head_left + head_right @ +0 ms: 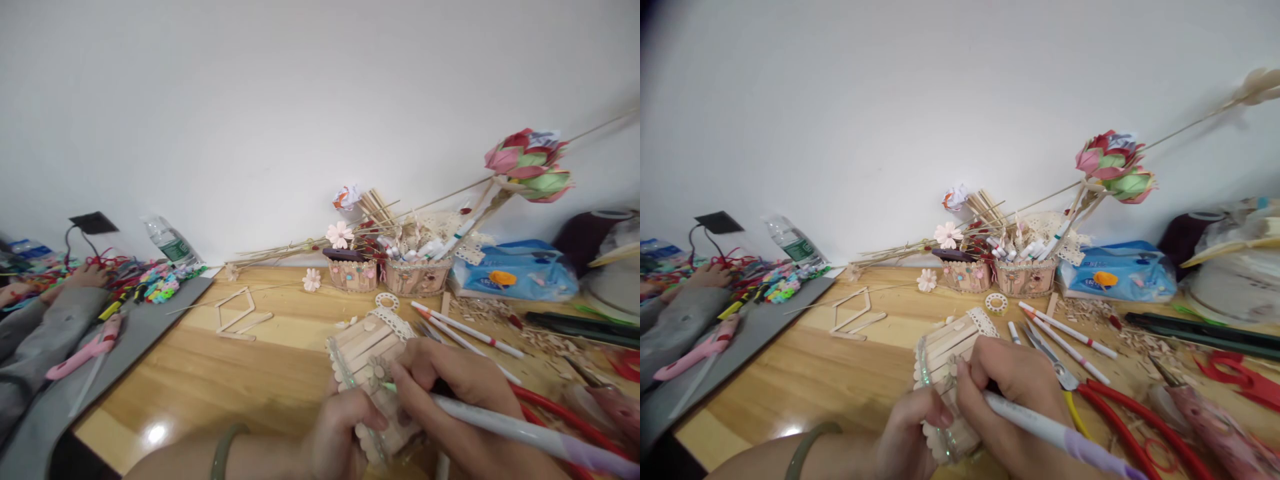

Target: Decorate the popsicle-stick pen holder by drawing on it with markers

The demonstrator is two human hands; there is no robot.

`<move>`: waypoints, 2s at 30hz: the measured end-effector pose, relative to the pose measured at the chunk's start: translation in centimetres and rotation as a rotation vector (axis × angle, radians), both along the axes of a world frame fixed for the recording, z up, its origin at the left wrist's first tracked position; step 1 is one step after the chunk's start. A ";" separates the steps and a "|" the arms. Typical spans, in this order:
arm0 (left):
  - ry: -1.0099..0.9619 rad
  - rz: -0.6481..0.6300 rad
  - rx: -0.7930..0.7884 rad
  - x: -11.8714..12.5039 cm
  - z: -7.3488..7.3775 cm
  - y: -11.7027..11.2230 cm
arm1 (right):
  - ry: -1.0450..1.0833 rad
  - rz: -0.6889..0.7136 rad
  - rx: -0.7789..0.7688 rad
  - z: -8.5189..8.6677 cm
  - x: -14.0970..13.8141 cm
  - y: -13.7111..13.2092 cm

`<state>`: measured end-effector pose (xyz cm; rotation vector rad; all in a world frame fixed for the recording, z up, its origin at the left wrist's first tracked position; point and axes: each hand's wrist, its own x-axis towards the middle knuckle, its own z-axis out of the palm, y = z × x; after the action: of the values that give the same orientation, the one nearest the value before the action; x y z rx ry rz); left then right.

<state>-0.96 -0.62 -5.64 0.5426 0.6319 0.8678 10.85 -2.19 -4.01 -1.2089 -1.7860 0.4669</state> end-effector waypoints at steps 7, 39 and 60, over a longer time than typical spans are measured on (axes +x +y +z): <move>0.009 0.010 0.000 0.1 -0.2 0.0 | 0.018 0.017 -0.035 0.0 0.1 -0.1; -0.024 -0.012 0.031 -0.1 -0.6 0.0 | -0.004 0.017 -0.077 -0.1 0.1 -0.1; -0.050 0.006 0.028 -0.1 -1.0 0.1 | 0.124 -0.086 0.046 -0.1 0.4 0.4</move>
<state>-1.04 -0.53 -6.67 0.5429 0.5771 0.8939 11.27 -1.83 -4.10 -1.1934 -1.6249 0.4388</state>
